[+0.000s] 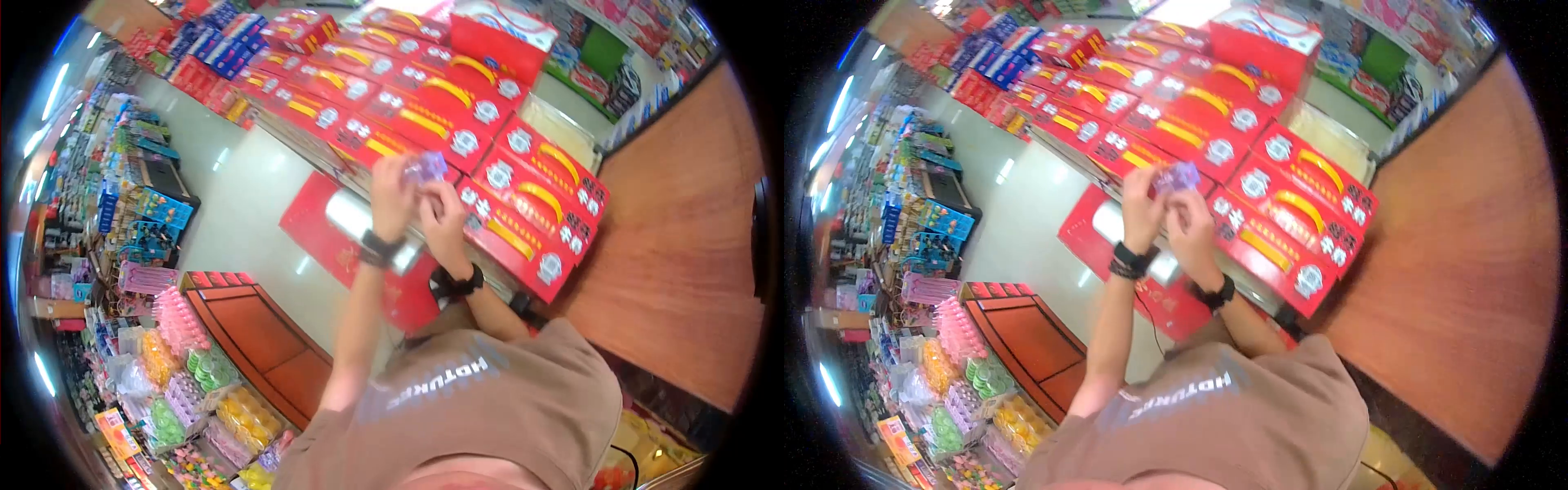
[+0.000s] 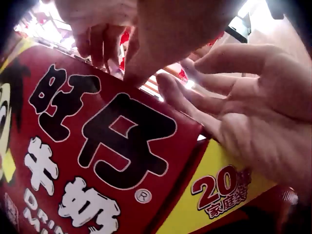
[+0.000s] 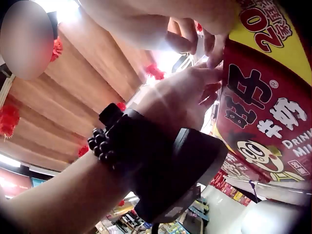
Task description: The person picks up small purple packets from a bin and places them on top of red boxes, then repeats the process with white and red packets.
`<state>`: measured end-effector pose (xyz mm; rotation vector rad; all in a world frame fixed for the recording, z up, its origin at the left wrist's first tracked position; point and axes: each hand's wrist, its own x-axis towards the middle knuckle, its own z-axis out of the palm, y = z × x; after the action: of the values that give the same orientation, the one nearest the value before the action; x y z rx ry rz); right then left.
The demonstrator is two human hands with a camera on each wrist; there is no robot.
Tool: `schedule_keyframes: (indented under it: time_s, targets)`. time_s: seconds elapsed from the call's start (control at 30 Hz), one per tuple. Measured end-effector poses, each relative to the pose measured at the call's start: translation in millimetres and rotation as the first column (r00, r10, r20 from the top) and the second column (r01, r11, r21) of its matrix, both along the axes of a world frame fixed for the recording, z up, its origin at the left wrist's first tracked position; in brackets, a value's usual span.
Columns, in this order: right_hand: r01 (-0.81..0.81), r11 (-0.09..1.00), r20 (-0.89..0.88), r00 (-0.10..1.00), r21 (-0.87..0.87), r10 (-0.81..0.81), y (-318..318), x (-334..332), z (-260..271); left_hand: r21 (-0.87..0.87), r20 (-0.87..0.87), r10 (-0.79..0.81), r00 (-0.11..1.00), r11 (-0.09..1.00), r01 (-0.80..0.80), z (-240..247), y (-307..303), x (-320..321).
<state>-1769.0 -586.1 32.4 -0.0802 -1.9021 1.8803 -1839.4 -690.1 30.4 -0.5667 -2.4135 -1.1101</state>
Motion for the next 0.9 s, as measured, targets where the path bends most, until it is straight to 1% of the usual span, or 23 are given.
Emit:
schedule_keyframes:
  time_s: [0.03,0.1,0.13,0.17,0.23,0.3,0.33,0.37,0.43,0.47,0.53,0.57,0.6,0.63,0.67,0.73,0.77,0.8,0.83,0.87,0.9]
  targets:
    - [-0.018,0.999,-0.058,0.998,-0.033,0.016,-2,-2,-3,0.04,0.022,0.039,0.999,0.998,-0.04,1,0,6]
    - [0.029,0.991,-0.039,0.999,0.133,-0.024,-1,-2,-11,0.245,0.13,0.039,0.991,0.967,-0.07,-3,-3,15]
    - [0.03,0.993,-0.041,0.999,0.119,-0.025,-2,0,-8,0.29,0.177,0.063,0.982,0.95,-0.114,-2,-5,21]
    - [0.046,0.99,-0.132,0.991,0.131,-0.029,-3,-3,-9,0.332,0.228,0.086,0.97,0.93,-0.161,-2,-8,29]
    - [-0.066,0.987,0.041,0.997,0.149,0.061,0,3,-7,0.496,0.286,0.104,0.953,0.835,-0.24,-12,-12,45]
    - [-0.133,0.984,0.073,0.989,0.114,0.126,-3,6,-7,0.658,0.385,0.014,0.923,0.697,-0.285,-5,-15,67]
    - [-0.165,0.981,0.094,0.983,0.098,0.156,-4,8,-8,0.688,0.447,0.0,0.895,0.64,-0.343,-2,-17,78]
    - [-0.189,0.979,0.112,0.977,0.077,0.18,-5,10,-7,0.728,0.468,-0.037,0.883,0.582,-0.362,-6,-21,87]
    - [-0.244,0.969,0.155,0.959,0.035,0.236,-7,18,-5,0.729,0.494,-0.033,0.869,0.56,-0.393,3,-28,108]
    - [-0.286,0.951,0.127,0.945,-0.12,0.3,-10,20,-19,0.751,0.504,-0.058,0.862,0.522,-0.405,-1,-34,116]
    - [-0.276,0.948,0.137,0.945,-0.157,0.298,-22,31,-10,0.789,0.521,-0.112,0.846,0.442,-0.428,-10,-46,133]
    - [-0.272,0.946,0.143,0.944,-0.175,0.297,-27,36,-7,0.789,0.513,-0.107,0.852,0.452,-0.418,-11,-53,141]
    - [-0.326,0.922,0.103,0.93,-0.21,0.353,-34,39,-18,0.788,0.505,-0.102,0.857,0.46,-0.41,-12,-60,150]
    - [-0.389,0.898,0.133,0.898,-0.207,0.419,-40,42,-19,0.787,0.5,-0.095,0.861,0.466,-0.405,-13,-67,160]
    - [-0.451,0.869,0.165,0.859,-0.206,0.485,-47,46,-20,0.79,0.512,-0.104,0.852,0.446,-0.42,-14,-74,170]
    - [-0.56,0.802,0.258,0.759,-0.208,0.598,-62,58,-25,0.741,0.562,-0.059,0.825,0.479,-0.471,-10,-88,191]
    - [-0.618,0.773,0.257,0.731,-0.143,0.633,-70,62,-27,0.715,0.592,-0.025,0.805,0.478,-0.51,-8,-93,206]
    - [-0.683,0.726,0.266,0.687,-0.08,0.676,-78,65,-27,0.704,0.585,-0.014,0.811,0.505,-0.5,-22,-103,221]
    - [-0.752,0.659,0.28,0.629,-0.018,0.726,-87,71,-26,0.716,0.591,-0.01,0.807,0.468,-0.518,-25,-109,234]
    - [-0.81,0.587,0.335,0.556,0.011,0.761,-96,76,-19,0.761,0.566,-0.054,0.823,0.418,-0.496,-33,-117,250]
    - [-0.844,0.537,0.349,0.5,-0.011,0.793,-109,83,-26,0.806,0.529,-0.085,0.844,0.364,-0.468,-38,-126,266]
